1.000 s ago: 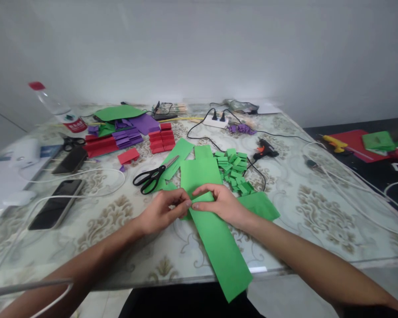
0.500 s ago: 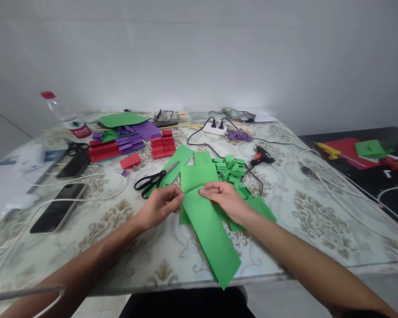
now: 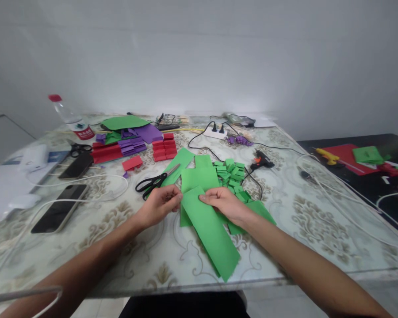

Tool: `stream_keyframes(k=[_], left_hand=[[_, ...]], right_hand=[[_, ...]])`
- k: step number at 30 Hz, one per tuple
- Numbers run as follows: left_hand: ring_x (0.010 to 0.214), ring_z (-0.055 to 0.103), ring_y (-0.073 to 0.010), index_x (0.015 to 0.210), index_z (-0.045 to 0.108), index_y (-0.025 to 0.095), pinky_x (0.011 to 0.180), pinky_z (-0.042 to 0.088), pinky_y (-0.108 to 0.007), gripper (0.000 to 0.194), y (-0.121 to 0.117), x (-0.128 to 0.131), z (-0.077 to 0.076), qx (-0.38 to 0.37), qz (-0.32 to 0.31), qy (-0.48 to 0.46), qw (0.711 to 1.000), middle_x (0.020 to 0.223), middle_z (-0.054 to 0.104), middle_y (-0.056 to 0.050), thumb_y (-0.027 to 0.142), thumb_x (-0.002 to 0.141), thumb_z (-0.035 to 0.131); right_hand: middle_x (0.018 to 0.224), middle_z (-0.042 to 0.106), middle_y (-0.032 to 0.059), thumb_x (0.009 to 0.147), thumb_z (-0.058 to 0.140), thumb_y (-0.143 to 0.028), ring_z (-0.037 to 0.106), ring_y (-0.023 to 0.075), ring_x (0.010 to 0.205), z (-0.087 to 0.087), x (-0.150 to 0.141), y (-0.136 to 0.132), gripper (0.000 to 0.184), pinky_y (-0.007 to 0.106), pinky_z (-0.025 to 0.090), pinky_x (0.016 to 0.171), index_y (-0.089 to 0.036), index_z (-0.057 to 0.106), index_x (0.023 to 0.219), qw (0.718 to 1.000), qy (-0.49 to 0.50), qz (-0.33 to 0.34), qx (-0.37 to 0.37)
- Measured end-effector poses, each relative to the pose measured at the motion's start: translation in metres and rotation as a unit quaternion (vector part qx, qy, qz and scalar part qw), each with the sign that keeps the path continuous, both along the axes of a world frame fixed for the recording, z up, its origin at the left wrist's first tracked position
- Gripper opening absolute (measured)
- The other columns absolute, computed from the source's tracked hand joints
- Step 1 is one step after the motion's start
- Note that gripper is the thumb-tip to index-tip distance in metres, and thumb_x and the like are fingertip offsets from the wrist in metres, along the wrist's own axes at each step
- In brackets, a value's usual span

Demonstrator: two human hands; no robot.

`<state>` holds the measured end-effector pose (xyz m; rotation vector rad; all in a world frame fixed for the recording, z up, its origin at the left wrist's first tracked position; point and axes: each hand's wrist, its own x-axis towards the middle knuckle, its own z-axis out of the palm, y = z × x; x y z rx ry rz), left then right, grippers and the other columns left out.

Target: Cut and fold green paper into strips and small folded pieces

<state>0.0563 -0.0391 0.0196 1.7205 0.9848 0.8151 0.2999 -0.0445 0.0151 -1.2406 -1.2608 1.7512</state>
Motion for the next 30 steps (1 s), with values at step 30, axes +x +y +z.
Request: stream_keyframes(k=[30], left_hand=[[0.061,0.05,-0.0129,0.076,0.069,0.016,0.056,0.038,-0.023,0.038,0.021,-0.015,0.007,-0.032,0.0,0.027,0.999,0.065,0.059,0.001,0.053,0.082,0.075]], right_hand=[[0.054,0.029,-0.0087,0.078,0.074,-0.069,0.021,0.0079,0.05,-0.005,-0.005,-0.007,0.059,0.027,0.013,0.048,-0.02,0.049,0.06,0.98,-0.076,0.167,0.072]])
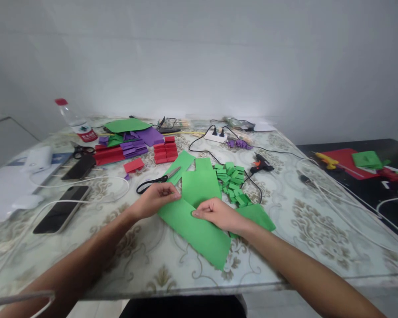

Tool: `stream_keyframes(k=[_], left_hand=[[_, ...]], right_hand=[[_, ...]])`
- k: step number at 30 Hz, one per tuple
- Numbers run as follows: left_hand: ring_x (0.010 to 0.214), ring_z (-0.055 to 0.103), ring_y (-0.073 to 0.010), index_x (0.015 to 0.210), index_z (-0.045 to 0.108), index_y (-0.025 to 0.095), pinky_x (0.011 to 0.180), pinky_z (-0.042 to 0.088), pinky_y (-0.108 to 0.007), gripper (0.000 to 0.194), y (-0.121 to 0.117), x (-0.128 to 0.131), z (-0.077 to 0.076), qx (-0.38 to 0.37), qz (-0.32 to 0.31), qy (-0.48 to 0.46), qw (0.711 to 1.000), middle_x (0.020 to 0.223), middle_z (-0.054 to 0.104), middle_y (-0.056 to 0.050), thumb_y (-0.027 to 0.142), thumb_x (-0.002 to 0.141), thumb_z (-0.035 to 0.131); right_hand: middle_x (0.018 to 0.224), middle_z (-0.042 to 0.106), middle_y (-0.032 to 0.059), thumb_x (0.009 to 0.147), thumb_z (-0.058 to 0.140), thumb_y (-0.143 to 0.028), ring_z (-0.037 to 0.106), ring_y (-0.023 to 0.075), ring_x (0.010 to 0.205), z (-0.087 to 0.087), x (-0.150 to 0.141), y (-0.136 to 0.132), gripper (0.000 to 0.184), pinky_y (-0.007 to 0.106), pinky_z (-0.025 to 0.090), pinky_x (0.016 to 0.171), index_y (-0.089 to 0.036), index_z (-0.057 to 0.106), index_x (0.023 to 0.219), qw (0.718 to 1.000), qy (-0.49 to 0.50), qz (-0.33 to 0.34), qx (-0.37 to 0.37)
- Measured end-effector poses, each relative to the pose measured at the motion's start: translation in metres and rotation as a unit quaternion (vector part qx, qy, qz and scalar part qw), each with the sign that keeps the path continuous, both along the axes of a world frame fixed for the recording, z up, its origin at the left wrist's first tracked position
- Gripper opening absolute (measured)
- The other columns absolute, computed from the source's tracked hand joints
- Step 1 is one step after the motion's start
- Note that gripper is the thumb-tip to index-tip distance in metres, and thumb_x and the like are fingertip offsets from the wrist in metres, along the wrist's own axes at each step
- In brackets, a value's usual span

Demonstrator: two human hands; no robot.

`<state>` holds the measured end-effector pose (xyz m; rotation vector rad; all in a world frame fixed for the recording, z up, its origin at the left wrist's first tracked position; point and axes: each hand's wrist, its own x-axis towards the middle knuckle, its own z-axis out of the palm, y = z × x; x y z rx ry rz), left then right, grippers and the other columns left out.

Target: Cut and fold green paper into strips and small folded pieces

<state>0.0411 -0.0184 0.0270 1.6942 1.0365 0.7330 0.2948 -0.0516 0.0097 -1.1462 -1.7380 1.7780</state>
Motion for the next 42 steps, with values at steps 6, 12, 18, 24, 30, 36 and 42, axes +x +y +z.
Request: stream_keyframes(k=[6,12,18,24,30,36,42], left_hand=[[0.062,0.05,-0.0134,0.076,0.07,0.017,0.053,0.035,-0.022,0.039,0.01,-0.011,0.0,0.017,0.031,0.01,0.999,0.065,0.06,0.001,0.055,0.081,0.075],[0.06,0.049,-0.013,0.072,0.07,0.017,0.054,0.036,-0.022,0.043,0.019,-0.017,0.0,0.036,0.072,0.024,0.996,0.063,0.059,0.001,0.06,0.077,0.076],[0.062,0.048,-0.0136,0.073,0.07,0.018,0.054,0.033,-0.022,0.042,0.026,-0.024,-0.004,0.053,0.109,0.03,0.992,0.066,0.06,0.001,0.06,0.077,0.074],[0.061,0.048,-0.0135,0.076,0.069,0.018,0.054,0.034,-0.023,0.043,0.029,-0.027,-0.008,0.054,0.126,0.026,0.99,0.068,0.061,0.0,0.061,0.078,0.073],[0.063,0.051,-0.0152,0.077,0.069,0.018,0.056,0.036,-0.024,0.045,0.032,-0.03,-0.008,0.057,0.151,0.021,0.987,0.071,0.063,-0.001,0.062,0.074,0.076],[0.06,0.051,-0.0141,0.076,0.069,0.017,0.054,0.035,-0.023,0.047,0.032,-0.031,-0.008,0.044,0.161,0.007,0.986,0.067,0.061,0.0,0.063,0.073,0.077],[0.059,0.051,-0.0137,0.076,0.069,0.016,0.053,0.034,-0.023,0.046,0.032,-0.032,-0.008,0.024,0.165,-0.008,0.986,0.065,0.061,0.0,0.061,0.071,0.079]], right_hand=[[0.05,0.041,-0.0069,0.074,0.078,-0.069,0.025,0.0088,0.048,-0.002,0.003,0.003,0.054,0.026,0.017,0.048,-0.018,0.063,0.063,1.0,-0.001,-0.027,-0.014],[0.053,0.054,-0.003,0.07,0.079,-0.071,0.038,0.0115,0.05,-0.003,0.008,0.009,0.054,0.026,0.025,0.05,-0.018,0.072,0.069,0.999,-0.004,-0.048,-0.006],[0.058,0.058,-0.002,0.071,0.076,-0.073,0.041,0.0119,0.053,0.002,0.015,0.016,0.057,0.026,0.028,0.053,-0.017,0.074,0.073,0.998,-0.009,-0.062,0.005],[0.054,0.052,-0.004,0.07,0.076,-0.073,0.036,0.0106,0.052,0.008,0.018,0.019,0.056,0.026,0.024,0.053,-0.017,0.072,0.07,0.996,-0.018,-0.079,0.024],[0.055,0.053,-0.0037,0.069,0.077,-0.072,0.043,0.0125,0.053,0.012,0.02,0.021,0.054,0.026,0.035,0.054,-0.018,0.071,0.068,0.995,-0.013,-0.092,0.029],[0.057,0.057,-0.0021,0.069,0.077,-0.072,0.049,0.0142,0.055,0.012,0.019,0.023,0.054,0.028,0.043,0.056,-0.018,0.072,0.068,0.995,-0.003,-0.099,0.028],[0.06,0.062,-0.0011,0.067,0.079,-0.073,0.054,0.0151,0.058,0.011,0.021,0.023,0.055,0.03,0.049,0.061,-0.018,0.073,0.07,0.994,0.005,-0.105,0.018]])
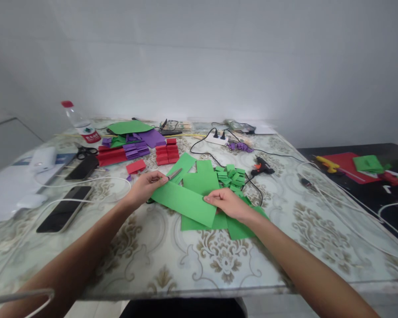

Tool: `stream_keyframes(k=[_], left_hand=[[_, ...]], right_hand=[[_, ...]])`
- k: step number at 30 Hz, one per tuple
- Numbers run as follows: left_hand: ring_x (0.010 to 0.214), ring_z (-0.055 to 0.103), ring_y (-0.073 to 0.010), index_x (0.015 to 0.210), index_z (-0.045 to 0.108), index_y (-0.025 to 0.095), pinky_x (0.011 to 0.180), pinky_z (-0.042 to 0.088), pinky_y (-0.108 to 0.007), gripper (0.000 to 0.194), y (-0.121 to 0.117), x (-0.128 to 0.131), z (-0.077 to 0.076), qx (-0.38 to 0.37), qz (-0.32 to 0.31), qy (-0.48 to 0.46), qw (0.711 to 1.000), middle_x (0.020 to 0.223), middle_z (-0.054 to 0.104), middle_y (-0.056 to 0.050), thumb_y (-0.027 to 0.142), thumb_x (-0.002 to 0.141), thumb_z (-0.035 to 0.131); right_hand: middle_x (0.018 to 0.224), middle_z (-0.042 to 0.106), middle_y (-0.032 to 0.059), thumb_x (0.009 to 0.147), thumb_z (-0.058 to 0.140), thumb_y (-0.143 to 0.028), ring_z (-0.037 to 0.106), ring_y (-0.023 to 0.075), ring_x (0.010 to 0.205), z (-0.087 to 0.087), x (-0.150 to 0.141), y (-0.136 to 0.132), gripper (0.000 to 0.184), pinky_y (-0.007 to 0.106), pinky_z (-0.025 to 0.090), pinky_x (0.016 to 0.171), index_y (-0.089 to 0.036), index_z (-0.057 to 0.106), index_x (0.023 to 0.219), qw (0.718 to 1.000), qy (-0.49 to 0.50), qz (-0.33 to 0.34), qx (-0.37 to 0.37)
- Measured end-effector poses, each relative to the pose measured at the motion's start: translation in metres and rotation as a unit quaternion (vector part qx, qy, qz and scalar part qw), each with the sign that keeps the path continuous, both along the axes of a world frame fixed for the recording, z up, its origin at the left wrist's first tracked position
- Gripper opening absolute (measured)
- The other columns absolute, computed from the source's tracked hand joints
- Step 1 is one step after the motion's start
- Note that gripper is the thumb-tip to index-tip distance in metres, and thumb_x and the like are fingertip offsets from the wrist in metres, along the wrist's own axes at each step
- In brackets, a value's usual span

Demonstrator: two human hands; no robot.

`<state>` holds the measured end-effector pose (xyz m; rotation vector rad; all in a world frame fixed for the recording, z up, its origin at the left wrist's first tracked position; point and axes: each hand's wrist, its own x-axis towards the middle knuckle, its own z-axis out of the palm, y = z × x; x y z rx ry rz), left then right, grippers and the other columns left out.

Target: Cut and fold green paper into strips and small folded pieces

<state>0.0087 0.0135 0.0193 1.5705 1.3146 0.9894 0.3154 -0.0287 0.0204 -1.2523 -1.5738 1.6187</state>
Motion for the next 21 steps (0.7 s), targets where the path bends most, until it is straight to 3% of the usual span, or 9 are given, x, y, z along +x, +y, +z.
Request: stream_keyframes(k=[4,11,17,21], left_hand=[[0.058,0.05,-0.0131,0.078,0.07,0.017,0.052,0.033,-0.023,0.045,0.002,-0.001,-0.003,-0.009,0.006,-0.013,1.0,0.066,0.061,0.001,0.06,0.071,0.08],[0.057,0.048,-0.0122,0.079,0.07,0.017,0.051,0.03,-0.022,0.045,-0.001,0.0,-0.007,-0.033,0.007,-0.033,0.999,0.066,0.058,0.002,0.061,0.075,0.077],[0.055,0.046,-0.0112,0.08,0.069,0.016,0.051,0.029,-0.021,0.045,-0.009,0.01,-0.001,-0.044,0.003,-0.045,0.998,0.062,0.057,0.003,0.059,0.075,0.078],[0.06,0.051,-0.013,0.077,0.069,0.016,0.056,0.036,-0.022,0.044,-0.022,0.029,-0.003,-0.046,-0.033,-0.048,0.997,0.067,0.062,0.001,0.059,0.073,0.077]], right_hand=[[0.065,0.067,0.0006,0.067,0.079,-0.074,0.061,0.0179,0.063,-0.003,0.001,0.001,0.056,0.034,0.055,0.068,-0.018,0.073,0.072,1.0,0.009,-0.001,-0.014],[0.066,0.067,0.0008,0.067,0.081,-0.071,0.059,0.0158,0.062,-0.003,0.001,0.0,0.056,0.032,0.054,0.067,-0.016,0.075,0.076,1.0,0.003,0.022,-0.018],[0.059,0.059,-0.0019,0.076,0.077,-0.067,0.044,0.0105,0.053,-0.002,-0.001,-0.005,0.051,0.025,0.037,0.054,-0.015,0.074,0.074,0.999,-0.01,0.049,0.0],[0.055,0.052,-0.0041,0.079,0.074,-0.065,0.035,0.0089,0.05,-0.005,-0.004,-0.008,0.05,0.024,0.025,0.049,-0.016,0.07,0.071,0.998,-0.012,0.06,0.011]])
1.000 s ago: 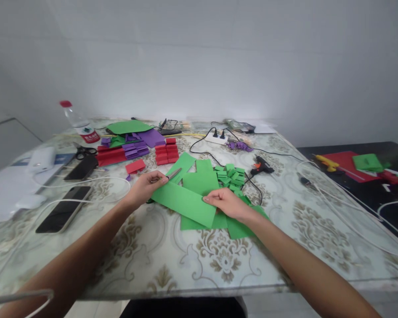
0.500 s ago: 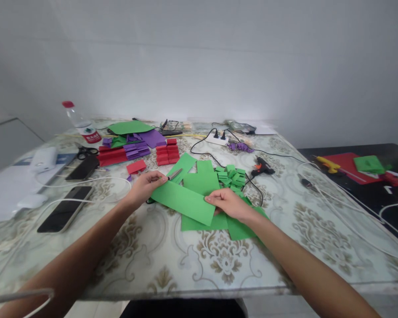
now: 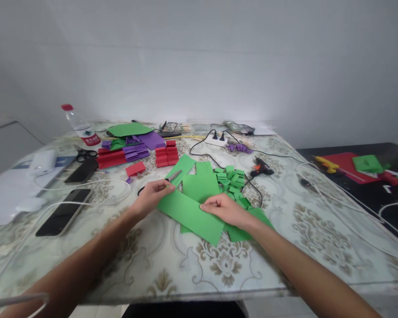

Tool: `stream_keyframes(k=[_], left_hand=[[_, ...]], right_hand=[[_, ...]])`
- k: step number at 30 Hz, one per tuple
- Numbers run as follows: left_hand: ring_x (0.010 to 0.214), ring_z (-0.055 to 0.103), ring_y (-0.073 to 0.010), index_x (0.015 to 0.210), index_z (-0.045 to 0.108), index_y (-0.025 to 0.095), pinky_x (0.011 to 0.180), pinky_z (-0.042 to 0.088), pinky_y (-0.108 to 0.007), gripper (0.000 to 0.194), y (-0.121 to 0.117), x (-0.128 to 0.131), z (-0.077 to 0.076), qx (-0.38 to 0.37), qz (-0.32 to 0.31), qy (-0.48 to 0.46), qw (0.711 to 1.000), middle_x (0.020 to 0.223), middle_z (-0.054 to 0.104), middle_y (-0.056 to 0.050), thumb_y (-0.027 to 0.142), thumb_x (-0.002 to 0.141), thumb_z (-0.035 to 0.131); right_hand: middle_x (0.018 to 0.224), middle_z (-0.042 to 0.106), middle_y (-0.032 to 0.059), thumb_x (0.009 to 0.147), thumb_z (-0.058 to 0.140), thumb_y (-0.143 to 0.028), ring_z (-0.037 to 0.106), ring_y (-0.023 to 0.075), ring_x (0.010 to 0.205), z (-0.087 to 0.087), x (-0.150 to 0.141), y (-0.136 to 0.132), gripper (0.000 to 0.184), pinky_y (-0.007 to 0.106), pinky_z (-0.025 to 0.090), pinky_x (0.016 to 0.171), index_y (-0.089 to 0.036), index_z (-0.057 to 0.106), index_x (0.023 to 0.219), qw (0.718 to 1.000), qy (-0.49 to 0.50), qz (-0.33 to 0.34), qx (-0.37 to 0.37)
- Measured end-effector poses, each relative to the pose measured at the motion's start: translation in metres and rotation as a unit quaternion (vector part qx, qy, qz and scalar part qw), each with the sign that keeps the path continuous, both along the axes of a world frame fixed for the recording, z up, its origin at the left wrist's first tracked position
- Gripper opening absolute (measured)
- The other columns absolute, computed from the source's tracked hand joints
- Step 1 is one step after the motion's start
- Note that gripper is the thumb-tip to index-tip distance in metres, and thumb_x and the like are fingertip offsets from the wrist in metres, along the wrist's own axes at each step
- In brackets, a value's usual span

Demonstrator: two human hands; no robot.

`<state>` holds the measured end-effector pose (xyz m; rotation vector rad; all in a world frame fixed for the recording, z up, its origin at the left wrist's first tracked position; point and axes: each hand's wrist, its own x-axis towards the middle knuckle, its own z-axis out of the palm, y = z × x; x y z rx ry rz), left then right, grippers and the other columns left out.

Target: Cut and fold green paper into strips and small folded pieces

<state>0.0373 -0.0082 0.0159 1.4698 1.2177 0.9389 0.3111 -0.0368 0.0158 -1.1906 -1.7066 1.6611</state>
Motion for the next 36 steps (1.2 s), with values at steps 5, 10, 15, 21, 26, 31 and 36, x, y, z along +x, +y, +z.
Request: stream_keyframes(k=[5,10,15,21,26,31,36], left_hand=[[0.065,0.053,-0.0144,0.078,0.074,0.015,0.061,0.038,-0.024,0.038,-0.022,0.026,-0.009,-0.002,-0.079,0.02,0.997,0.07,0.064,-0.001,0.053,0.077,0.075],[0.063,0.049,-0.0131,0.08,0.074,0.014,0.059,0.036,-0.024,0.035,-0.032,0.033,-0.012,-0.003,-0.118,0.042,0.992,0.067,0.061,0.0,0.049,0.082,0.072],[0.059,0.045,-0.0124,0.081,0.073,0.014,0.056,0.033,-0.023,0.035,-0.029,0.03,-0.012,0.007,-0.119,0.049,0.992,0.063,0.056,0.002,0.049,0.083,0.071],[0.068,0.051,-0.0144,0.078,0.073,0.015,0.062,0.039,-0.024,0.036,-0.01,0.01,-0.005,0.033,-0.064,0.048,0.996,0.074,0.064,-0.001,0.051,0.081,0.073],[0.061,0.048,-0.0132,0.077,0.071,0.017,0.054,0.032,-0.022,0.04,0.013,-0.019,-0.001,0.043,0.011,0.039,0.998,0.066,0.059,0.002,0.056,0.078,0.075],[0.058,0.052,-0.0141,0.08,0.07,0.017,0.052,0.035,-0.023,0.046,0.024,-0.033,-0.003,0.031,0.053,0.016,0.998,0.067,0.063,0.001,0.063,0.074,0.076],[0.056,0.054,-0.0146,0.079,0.069,0.016,0.051,0.037,-0.023,0.051,0.023,-0.03,-0.005,0.011,0.067,0.0,0.998,0.065,0.065,0.0,0.066,0.071,0.078]], right_hand=[[0.05,0.045,-0.0064,0.083,0.072,-0.056,0.031,0.0079,0.047,-0.001,-0.009,-0.007,0.042,0.025,0.02,0.047,-0.016,0.068,0.071,1.0,-0.002,0.019,0.011],[0.053,0.044,-0.0076,0.085,0.067,-0.043,0.033,0.0081,0.049,-0.003,-0.019,-0.014,0.028,0.024,0.024,0.048,-0.015,0.068,0.08,1.0,0.01,0.017,0.017],[0.054,0.046,-0.0067,0.079,0.065,-0.031,0.034,0.0082,0.05,-0.006,-0.021,-0.015,0.017,0.024,0.023,0.049,-0.016,0.066,0.072,0.999,0.001,-0.004,0.034],[0.054,0.046,-0.0063,0.075,0.063,-0.026,0.035,0.0082,0.052,-0.004,-0.015,-0.011,0.013,0.023,0.023,0.05,-0.016,0.065,0.066,0.998,-0.01,-0.023,0.056],[0.054,0.047,-0.0058,0.072,0.065,-0.028,0.041,0.0089,0.052,-0.004,-0.011,-0.006,0.014,0.021,0.029,0.05,-0.017,0.063,0.063,0.997,-0.009,-0.052,0.062],[0.055,0.062,-0.0016,0.074,0.062,-0.032,0.064,0.0168,0.055,-0.006,-0.007,-0.004,0.015,0.026,0.05,0.055,-0.019,0.063,0.067,0.998,0.004,-0.058,0.026],[0.056,0.066,-0.0005,0.073,0.064,-0.031,0.068,0.0174,0.057,-0.008,-0.007,-0.004,0.014,0.026,0.053,0.057,-0.019,0.063,0.067,0.998,0.009,-0.063,0.018]])
